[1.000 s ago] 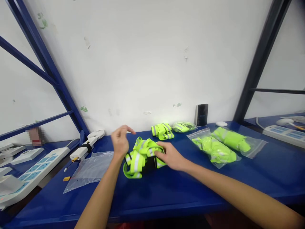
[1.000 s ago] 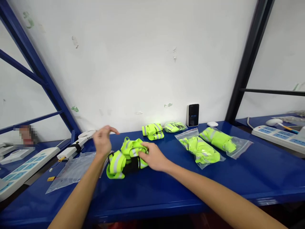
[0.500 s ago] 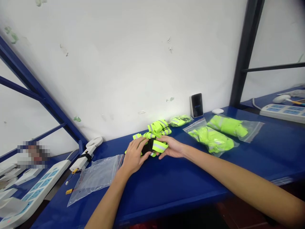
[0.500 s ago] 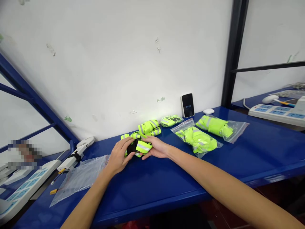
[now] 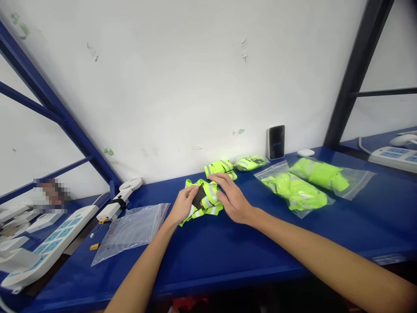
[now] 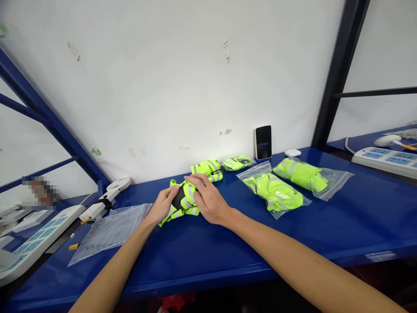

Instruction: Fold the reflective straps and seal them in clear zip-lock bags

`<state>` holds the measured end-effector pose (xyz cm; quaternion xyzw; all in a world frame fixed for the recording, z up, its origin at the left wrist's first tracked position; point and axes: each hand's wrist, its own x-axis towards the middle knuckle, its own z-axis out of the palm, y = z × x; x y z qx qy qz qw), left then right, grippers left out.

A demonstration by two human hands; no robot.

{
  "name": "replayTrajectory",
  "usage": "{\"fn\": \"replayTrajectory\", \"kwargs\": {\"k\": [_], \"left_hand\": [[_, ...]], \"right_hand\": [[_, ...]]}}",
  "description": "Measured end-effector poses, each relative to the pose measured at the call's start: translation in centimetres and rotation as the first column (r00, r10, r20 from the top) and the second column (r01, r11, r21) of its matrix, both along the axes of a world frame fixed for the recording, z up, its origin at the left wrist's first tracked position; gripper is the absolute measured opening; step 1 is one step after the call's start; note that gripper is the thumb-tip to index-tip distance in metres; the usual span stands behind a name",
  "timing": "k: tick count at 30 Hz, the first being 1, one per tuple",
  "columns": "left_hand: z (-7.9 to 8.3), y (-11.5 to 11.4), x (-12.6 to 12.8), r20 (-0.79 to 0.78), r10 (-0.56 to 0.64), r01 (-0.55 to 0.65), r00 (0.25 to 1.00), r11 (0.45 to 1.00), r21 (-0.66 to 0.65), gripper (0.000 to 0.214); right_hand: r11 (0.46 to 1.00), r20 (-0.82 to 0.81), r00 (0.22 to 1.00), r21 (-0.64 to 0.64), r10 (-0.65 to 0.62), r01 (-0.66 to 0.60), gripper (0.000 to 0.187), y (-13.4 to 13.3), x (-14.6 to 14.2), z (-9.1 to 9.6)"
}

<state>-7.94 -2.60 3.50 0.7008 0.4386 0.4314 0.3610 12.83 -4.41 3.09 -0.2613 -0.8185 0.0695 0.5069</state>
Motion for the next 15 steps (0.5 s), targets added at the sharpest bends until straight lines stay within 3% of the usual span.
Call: {"fn": "replayTrajectory", "kwargs": {"k": [4, 7, 11, 15], "left_hand": [[0.0, 0.1, -0.2, 0.14, 0.087, -0.066, 0.986, 0.987, -0.149, 0.043], [0.1, -0.3, -0.9, 0.173, 0.085, -0.047, 0.981, 0.976, -0.213, 0.044], [0.7, -1.3, -1.6, 0.203, -0.025, 0.097, 0.979, 0.93, -0.355, 0.054], [1.1, -2.1, -1.3, 0.274, -0.097, 0.193, 0.957, 0.918, -0.347, 0.064]], "right_hand": [[0.997, 0.248, 0.968, 0.076, -0.034, 0.016, 0.063, -0.8, -0.7, 0.0], [1.0, 0.389, 0.921, -0.014, -0.016, 0.023, 0.082, -0.4, -0.7, -0.6], [0.972, 0.338, 0.937, -0.237, 0.087, -0.005, 0.084, 0.7, -0.2, -1.3], [0.943, 0.198, 0.946, -0.265, 0.256, -0.199, 0.079, 1.5, 0.2, -1.5]]}}
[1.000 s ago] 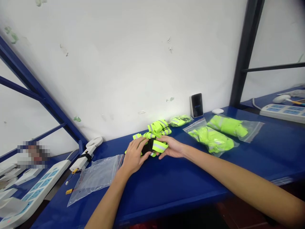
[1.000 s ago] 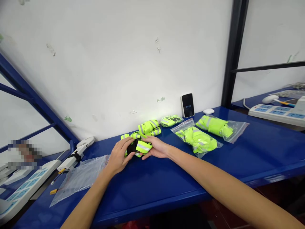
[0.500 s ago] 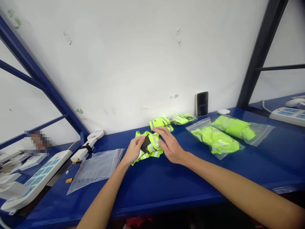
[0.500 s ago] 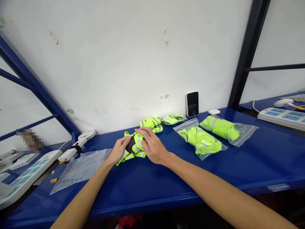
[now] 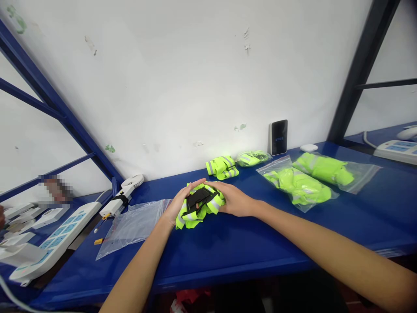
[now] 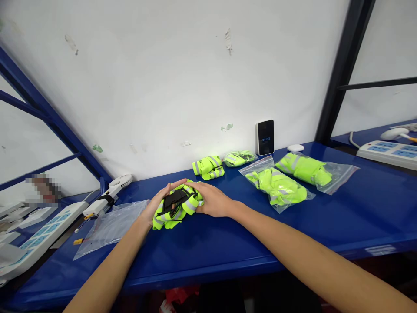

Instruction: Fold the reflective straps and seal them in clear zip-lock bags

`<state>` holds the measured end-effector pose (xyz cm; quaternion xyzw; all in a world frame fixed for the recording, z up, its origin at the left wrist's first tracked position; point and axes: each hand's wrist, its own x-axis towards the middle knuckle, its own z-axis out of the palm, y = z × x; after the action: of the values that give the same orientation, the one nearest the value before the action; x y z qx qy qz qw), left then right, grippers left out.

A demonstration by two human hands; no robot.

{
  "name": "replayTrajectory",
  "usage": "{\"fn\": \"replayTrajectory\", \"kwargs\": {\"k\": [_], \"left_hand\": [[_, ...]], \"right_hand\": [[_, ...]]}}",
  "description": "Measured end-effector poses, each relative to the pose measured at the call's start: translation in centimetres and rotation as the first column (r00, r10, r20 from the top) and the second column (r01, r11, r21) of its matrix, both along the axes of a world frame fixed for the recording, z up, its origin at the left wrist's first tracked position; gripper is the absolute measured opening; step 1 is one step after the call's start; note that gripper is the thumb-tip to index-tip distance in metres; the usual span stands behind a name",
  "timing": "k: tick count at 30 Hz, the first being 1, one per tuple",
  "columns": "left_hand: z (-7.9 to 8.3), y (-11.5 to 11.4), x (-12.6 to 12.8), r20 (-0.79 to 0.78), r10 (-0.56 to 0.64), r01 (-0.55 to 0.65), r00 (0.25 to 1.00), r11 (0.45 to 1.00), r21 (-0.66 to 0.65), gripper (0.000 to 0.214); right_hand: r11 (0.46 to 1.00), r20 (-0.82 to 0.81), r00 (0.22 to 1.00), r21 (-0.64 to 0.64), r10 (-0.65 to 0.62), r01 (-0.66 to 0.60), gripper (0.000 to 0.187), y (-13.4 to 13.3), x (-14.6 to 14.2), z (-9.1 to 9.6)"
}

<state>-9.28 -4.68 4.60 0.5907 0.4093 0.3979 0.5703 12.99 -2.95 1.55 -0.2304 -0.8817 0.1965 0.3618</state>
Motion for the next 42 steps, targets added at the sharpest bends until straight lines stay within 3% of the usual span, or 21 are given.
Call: {"fn": "replayTrajectory", "kwargs": {"k": [3, 6, 9, 11, 13, 15, 17, 19, 22, 26, 29, 32, 35, 37, 40, 42], "left_hand": [[0.1, -0.5, 0.3, 0.075, -0.001, -0.003, 0.997, 0.999, 0.054, 0.064], [0.4, -1.0, 0.3, 0.178, -0.002, -0.019, 0.984, 0.993, 0.117, 0.073], [0.9, -1.3, -0.2, 0.277, 0.044, -0.12, 0.96, 0.957, 0.264, 0.079], [1.2, -1.2, -0.6, 0.333, 0.086, -0.203, 0.939, 0.92, 0.335, 0.077], [1.4, -1.0, -1.0, 0.363, 0.111, -0.252, 0.925, 0.896, 0.367, 0.076], [1.2, -0.7, -0.9, 0.334, 0.146, -0.274, 0.931, 0.884, 0.378, 0.076], [0.7, -0.4, -0.5, 0.221, 0.22, -0.295, 0.95, 0.861, 0.415, 0.077], [0.0, -0.4, 0.3, 0.046, 0.34, -0.313, 0.939, 0.795, 0.519, 0.071], [-0.9, -0.6, 1.4, -0.171, 0.52, -0.26, 0.837, 0.652, 0.712, 0.054], [-1.4, -1.0, 1.5, -0.27, 0.629, -0.124, 0.729, 0.51, 0.851, 0.05], [-1.6, -1.4, 1.3, -0.326, 0.648, -0.013, 0.688, 0.46, 0.888, 0.054], [-1.8, -1.9, 1.7, -0.358, 0.652, 0.14, 0.668, 0.363, 0.921, 0.055], [-1.9, -2.7, 2.4, -0.376, 0.629, 0.28, 0.68, 0.251, 0.927, 0.056], [-1.9, -3.0, 2.4, -0.345, 0.588, 0.292, 0.731, 0.186, 0.938, 0.058], [-2.1, -2.8, 2.0, -0.24, 0.552, 0.205, 0.798, 0.125, 0.971, 0.063], [-2.3, -2.1, 1.6, -0.132, 0.545, 0.081, 0.828, 0.117, 0.99, 0.061]], "right_hand": [[0.999, -0.06, 0.998, -0.009, 0.033, -0.034, 0.076, 0.3, 0.0, 0.1], [0.999, -0.131, 0.991, -0.029, -0.033, 0.03, 0.08, 0.5, 0.0, 0.1], [0.983, -0.182, 0.968, -0.095, -0.171, 0.156, 0.093, 0.7, 0.1, -0.2], [0.974, -0.131, 0.975, -0.165, -0.177, 0.155, 0.094, 0.6, 0.2, -0.2], [0.979, -0.044, 0.991, -0.169, -0.125, 0.116, 0.086, 0.2, 0.2, 0.0], [0.991, 0.036, 0.994, -0.086, -0.099, 0.102, 0.063, -0.4, 0.1, 0.4], [0.985, 0.063, 0.984, 0.032, -0.169, 0.167, 0.037, -0.9, -0.1, 0.9], [0.956, 0.038, 0.962, 0.121, -0.272, 0.266, 0.032, -1.2, -0.2, 1.2], [0.915, -0.047, 0.929, 0.163, -0.368, 0.37, 0.035, -1.3, -0.3, 1.3], [0.912, -0.306, 0.873, 0.035, -0.381, 0.41, 0.026, -1.3, -0.3, 1.2], [0.942, -0.438, 0.838, -0.072, -0.324, 0.327, 0.019, -1.4, -0.2, 1.3], [0.973, -0.344, 0.91, -0.12, -0.229, 0.199, 0.028, -1.6, -0.2, 1.4], [0.983, -0.261, 0.95, -0.104, -0.173, 0.151, 0.044, -2.0, -0.2, 1.5], [0.987, -0.251, 0.954, -0.036, -0.163, 0.159, 0.044, -2.4, -0.3, 1.6], [0.984, -0.265, 0.952, 0.04, -0.155, 0.172, 0.036, -2.8, -0.5, 1.8], [0.986, -0.279, 0.948, 0.027, -0.153, 0.167, 0.029, -2.8, -0.8, 1.9]]}}
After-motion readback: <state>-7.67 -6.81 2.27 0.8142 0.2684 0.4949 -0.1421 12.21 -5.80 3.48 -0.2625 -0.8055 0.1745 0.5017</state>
